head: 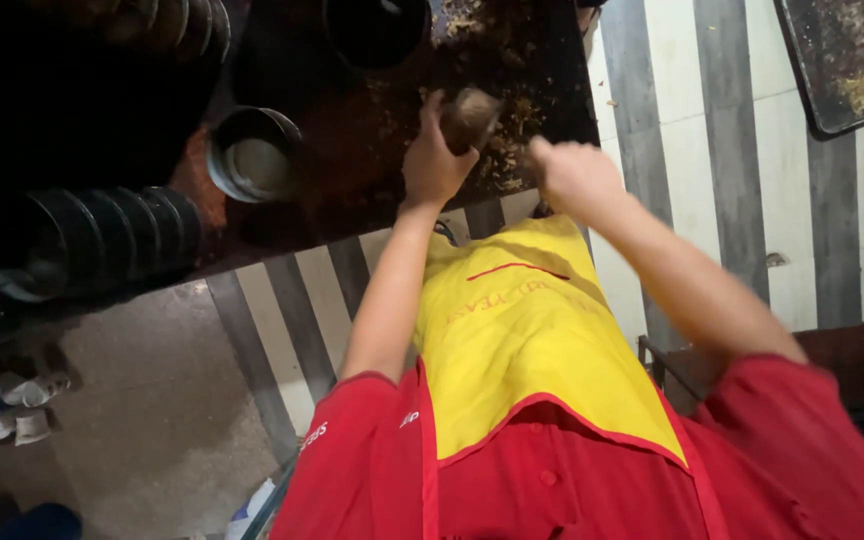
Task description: The person scrapes the inside of metal containers with a knife, shakes out the debris, and stacks them. They then scrape the work surface with the knife and collect the scrapings into a container.
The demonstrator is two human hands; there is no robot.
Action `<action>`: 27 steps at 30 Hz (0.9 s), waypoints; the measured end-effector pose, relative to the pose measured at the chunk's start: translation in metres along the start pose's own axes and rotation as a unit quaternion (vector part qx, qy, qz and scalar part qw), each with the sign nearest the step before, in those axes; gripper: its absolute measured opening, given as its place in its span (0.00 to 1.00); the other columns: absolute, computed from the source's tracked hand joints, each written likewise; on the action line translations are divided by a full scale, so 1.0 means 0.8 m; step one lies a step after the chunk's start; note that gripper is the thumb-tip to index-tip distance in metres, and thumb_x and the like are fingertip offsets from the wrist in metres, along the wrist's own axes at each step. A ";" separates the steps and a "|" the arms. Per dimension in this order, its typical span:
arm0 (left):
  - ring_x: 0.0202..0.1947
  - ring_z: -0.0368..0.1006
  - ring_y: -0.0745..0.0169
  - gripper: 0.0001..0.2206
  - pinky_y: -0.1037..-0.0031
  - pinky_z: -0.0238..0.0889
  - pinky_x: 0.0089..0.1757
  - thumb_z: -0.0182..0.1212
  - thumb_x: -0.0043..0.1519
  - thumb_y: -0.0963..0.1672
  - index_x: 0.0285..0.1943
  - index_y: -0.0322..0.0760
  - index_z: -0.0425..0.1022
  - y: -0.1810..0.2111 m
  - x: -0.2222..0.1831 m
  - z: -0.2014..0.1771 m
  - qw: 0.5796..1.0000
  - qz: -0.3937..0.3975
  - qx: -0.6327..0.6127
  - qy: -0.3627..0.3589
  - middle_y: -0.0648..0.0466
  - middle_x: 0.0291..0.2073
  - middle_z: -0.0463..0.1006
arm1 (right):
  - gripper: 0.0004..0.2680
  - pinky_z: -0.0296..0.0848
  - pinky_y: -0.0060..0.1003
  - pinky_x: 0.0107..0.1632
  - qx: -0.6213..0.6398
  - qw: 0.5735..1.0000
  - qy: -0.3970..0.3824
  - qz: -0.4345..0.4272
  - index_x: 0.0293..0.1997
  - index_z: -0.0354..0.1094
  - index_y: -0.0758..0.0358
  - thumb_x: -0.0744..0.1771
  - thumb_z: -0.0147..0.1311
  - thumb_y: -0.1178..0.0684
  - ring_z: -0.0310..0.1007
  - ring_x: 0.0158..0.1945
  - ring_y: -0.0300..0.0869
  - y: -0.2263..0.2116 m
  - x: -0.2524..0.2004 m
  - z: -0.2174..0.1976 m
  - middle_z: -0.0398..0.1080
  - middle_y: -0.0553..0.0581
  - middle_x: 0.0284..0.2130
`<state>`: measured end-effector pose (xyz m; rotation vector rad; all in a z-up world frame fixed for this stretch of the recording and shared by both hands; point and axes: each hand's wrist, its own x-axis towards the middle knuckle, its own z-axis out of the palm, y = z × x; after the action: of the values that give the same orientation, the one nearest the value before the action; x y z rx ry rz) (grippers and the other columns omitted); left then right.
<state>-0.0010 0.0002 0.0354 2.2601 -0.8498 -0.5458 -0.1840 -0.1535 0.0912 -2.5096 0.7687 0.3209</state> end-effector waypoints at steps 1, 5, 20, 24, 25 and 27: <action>0.48 0.77 0.37 0.43 0.54 0.71 0.47 0.73 0.52 0.47 0.75 0.45 0.50 -0.005 0.011 0.005 0.996 0.079 0.036 0.003 0.42 0.55 0.79 | 0.06 0.73 0.56 0.31 -0.068 0.998 -0.012 0.000 0.49 0.66 0.58 0.71 0.47 0.50 0.77 0.31 0.60 0.008 0.015 -0.002 0.75 0.64 0.28; 0.51 0.77 0.38 0.36 0.53 0.71 0.49 0.74 0.51 0.47 0.70 0.47 0.60 -0.015 0.023 -0.002 0.995 0.078 0.048 -0.033 0.43 0.52 0.80 | 0.05 0.73 0.55 0.31 -0.073 0.997 0.009 -0.026 0.49 0.66 0.57 0.70 0.48 0.54 0.77 0.32 0.58 0.025 0.018 -0.008 0.76 0.63 0.29; 0.64 0.64 0.32 0.42 0.58 0.65 0.56 0.72 0.48 0.41 0.75 0.55 0.60 -0.039 0.023 -0.041 0.981 0.179 -0.013 -0.075 0.36 0.68 0.65 | 0.08 0.71 0.61 0.35 0.008 0.999 -0.028 0.046 0.50 0.65 0.59 0.71 0.48 0.48 0.74 0.34 0.66 0.014 0.019 -0.008 0.73 0.70 0.28; 0.68 0.63 0.35 0.44 0.59 0.63 0.62 0.68 0.50 0.40 0.78 0.58 0.53 -0.029 0.036 -0.044 0.979 0.176 -0.039 -0.097 0.39 0.71 0.64 | 0.07 0.72 0.57 0.34 -0.047 0.997 0.039 -0.044 0.50 0.67 0.58 0.70 0.49 0.50 0.76 0.33 0.62 0.027 0.047 0.015 0.74 0.66 0.29; 0.69 0.61 0.34 0.47 0.60 0.62 0.62 0.65 0.48 0.39 0.80 0.57 0.49 -0.018 0.036 -0.051 0.982 0.152 -0.054 -0.101 0.36 0.72 0.59 | 0.07 0.73 0.55 0.32 -0.084 0.993 0.053 -0.065 0.50 0.68 0.57 0.69 0.49 0.53 0.77 0.32 0.60 0.035 0.062 0.016 0.75 0.65 0.30; 0.68 0.64 0.38 0.47 0.62 0.64 0.60 0.62 0.49 0.39 0.81 0.60 0.47 0.013 0.031 -0.081 0.984 0.073 -0.063 -0.147 0.42 0.71 0.64 | 0.07 0.73 0.55 0.32 -0.085 0.992 0.060 -0.067 0.50 0.68 0.56 0.69 0.49 0.53 0.77 0.32 0.60 0.034 0.056 0.010 0.75 0.65 0.30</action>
<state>0.0486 0.0045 0.0843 2.0118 -1.0858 -0.8540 -0.1640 -0.1893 0.0577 -2.7467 0.6388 0.1970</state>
